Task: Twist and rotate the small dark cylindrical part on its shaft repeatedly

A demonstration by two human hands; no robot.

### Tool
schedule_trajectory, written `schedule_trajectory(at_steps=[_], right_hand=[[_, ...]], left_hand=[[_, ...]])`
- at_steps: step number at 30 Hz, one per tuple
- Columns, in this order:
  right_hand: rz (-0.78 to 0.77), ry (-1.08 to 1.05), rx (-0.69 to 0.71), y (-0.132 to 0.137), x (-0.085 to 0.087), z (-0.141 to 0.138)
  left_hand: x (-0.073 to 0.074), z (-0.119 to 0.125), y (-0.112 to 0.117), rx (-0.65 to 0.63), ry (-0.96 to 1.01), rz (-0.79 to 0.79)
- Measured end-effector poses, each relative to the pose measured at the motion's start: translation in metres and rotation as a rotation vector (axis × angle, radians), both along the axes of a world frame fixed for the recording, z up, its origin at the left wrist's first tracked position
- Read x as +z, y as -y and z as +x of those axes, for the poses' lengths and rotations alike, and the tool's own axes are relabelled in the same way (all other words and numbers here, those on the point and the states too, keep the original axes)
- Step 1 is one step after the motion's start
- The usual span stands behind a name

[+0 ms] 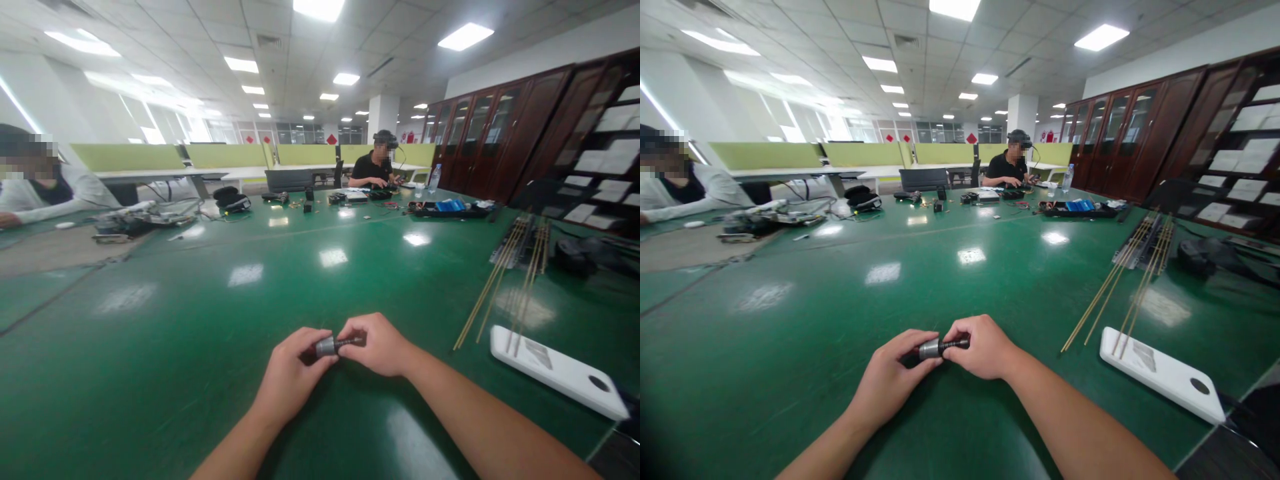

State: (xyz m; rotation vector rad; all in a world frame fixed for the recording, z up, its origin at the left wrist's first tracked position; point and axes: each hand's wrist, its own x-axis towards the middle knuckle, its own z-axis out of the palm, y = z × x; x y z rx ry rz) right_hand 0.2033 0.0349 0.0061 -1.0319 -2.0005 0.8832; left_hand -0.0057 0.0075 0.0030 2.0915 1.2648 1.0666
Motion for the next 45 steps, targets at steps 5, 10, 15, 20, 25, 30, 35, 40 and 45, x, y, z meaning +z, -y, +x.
schedule_trajectory(at_steps=[5, 10, 15, 20, 25, 30, 35, 40, 45], right_hand=[[-0.001, 0.012, 0.012, 0.0017, 0.0035, 0.0016], [-0.001, 0.011, 0.015, 0.0027, 0.0054, 0.0019], [0.016, 0.015, 0.023, 0.0022, 0.0034, 0.0013], [0.014, 0.012, 0.032, 0.0027, 0.0034, 0.0010], [-0.002, 0.024, 0.032, 0.0030, 0.0050, 0.0018], [-0.004, 0.036, 0.035, 0.0025, 0.0048, 0.0020], [-0.003, 0.043, 0.028, 0.0024, 0.0048, 0.0024], [-0.032, 0.029, 0.033, 0.0037, 0.0086, 0.0024], [-0.018, 0.045, 0.026, 0.0033, 0.0090, 0.0031]], left_hand=[[0.0047, 0.0029, 0.0026, -0.002, -0.013, 0.018], [0.0060, 0.0040, 0.0036, -0.009, -0.023, 0.024], [0.0044, 0.0045, 0.0029, -0.005, -0.013, 0.025], [0.0039, 0.0049, 0.0044, -0.005, -0.021, 0.028], [0.0062, 0.0047, 0.0055, -0.003, -0.024, 0.010], [0.0055, 0.0038, 0.0034, 0.002, -0.039, 0.003], [0.0034, 0.0017, 0.0008, -0.010, -0.058, -0.002], [0.0028, 0.0004, -0.0002, -0.012, -0.066, 0.001], [0.0032, 0.0009, 0.0016, -0.011, -0.054, -0.006]])
